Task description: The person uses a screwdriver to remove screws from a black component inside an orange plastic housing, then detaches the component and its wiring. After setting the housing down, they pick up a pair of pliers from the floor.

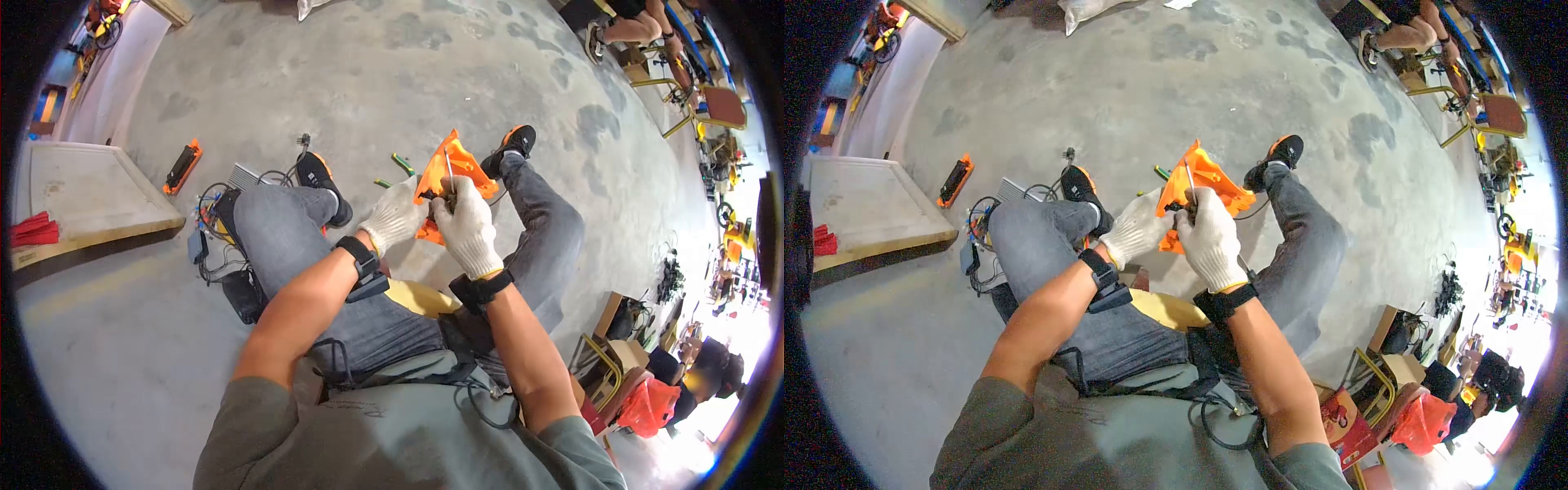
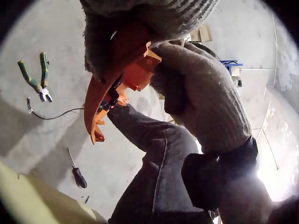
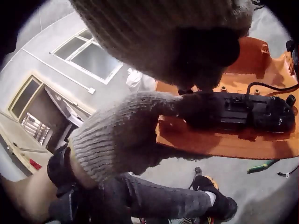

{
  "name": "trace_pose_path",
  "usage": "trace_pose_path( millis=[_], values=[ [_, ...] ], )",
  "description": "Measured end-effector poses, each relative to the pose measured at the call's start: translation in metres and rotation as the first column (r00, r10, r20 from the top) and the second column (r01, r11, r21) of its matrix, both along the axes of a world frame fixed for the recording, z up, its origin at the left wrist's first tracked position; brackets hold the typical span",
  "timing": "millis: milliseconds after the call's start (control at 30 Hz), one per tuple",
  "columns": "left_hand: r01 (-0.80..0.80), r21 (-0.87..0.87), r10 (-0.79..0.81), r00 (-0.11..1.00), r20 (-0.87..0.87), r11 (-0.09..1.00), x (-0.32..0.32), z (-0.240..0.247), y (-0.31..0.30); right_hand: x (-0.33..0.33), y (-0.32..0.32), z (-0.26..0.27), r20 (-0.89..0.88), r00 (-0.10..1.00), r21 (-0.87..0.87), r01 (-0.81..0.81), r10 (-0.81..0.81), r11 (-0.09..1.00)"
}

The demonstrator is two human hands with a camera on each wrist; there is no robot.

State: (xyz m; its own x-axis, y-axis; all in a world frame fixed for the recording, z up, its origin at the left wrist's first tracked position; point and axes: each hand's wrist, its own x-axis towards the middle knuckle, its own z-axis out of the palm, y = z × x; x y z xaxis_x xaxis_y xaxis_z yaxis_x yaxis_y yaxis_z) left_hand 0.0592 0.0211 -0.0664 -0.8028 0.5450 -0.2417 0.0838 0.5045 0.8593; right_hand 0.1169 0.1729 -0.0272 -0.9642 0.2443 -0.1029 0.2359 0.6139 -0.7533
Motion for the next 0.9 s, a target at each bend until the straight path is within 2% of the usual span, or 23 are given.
trace_pose_path(
  millis=[133, 200, 267, 433, 500, 600, 700, 767, 800, 867, 900],
  values=[
    [-0.015, 0.053, 0.021, 0.994, -0.112, 0.999, 0.001, 0.006, 0.0, -0.003, -0.004, 0.003, -0.003, 0.999, 0.025, -0.044, 0.044, 0.999],
    [-0.036, 0.049, 0.039, 0.998, -0.054, 0.998, 0.003, 0.009, 0.001, -0.002, -0.007, 0.004, -0.001, 0.998, 0.031, -0.055, 0.056, 0.998],
    [-0.031, 0.025, 0.032, 0.999, -0.044, 0.999, 0.002, 0.012, 0.001, -0.004, -0.008, 0.001, -0.047, 0.996, 0.107, -0.065, 0.071, 0.992],
    [-0.026, -0.011, 0.025, 0.999, -0.04, 1.0, 0.003, 0.018, 0.0, -0.006, -0.007, 0.005, -0.053, 0.994, 0.139, -0.082, 0.09, 0.987],
    [-0.021, -0.067, 0.022, 1.0, 0.017, 0.998, 0.003, 0.021, 0.001, -0.006, -0.006, 0.004, -0.073, 0.992, 0.156, -0.088, 0.101, 0.984],
    [-0.023, -0.011, 0.023, 1.0, -0.017, 1.0, 0.003, 0.016, 0.001, -0.007, -0.006, 0.004, -0.08, 0.991, 0.148, -0.095, 0.108, 0.984],
    [-0.026, -0.046, 0.025, 0.999, -0.027, 0.999, 0.003, 0.017, 0.002, -0.01, -0.007, 0.01, -0.03, 0.995, 0.13, -0.089, 0.094, 0.987],
    [-0.039, -0.028, 0.038, 0.999, -0.025, 0.999, 0.004, 0.022, 0.002, -0.012, -0.008, 0.014, 0.075, 0.997, 0.017, -0.005, 0.004, 1.0],
    [-0.053, -0.008, 0.052, 0.998, -0.025, 0.999, 0.003, 0.023, 0.002, -0.013, -0.008, 0.016, 0.076, 0.997, 0.016, -0.002, 0.001, 1.0],
    [-0.05, 0.013, 0.051, 0.999, -0.02, 0.999, 0.003, 0.023, 0.0, -0.018, -0.007, 0.019, 0.241, 0.969, -0.087, 0.086, -0.062, 0.993],
    [-0.05, 0.035, 0.051, 0.999, -0.016, 0.998, 0.002, 0.023, 0.0, -0.017, -0.005, 0.013, 0.241, 0.968, -0.122, 0.094, -0.063, 0.988]
  ],
)
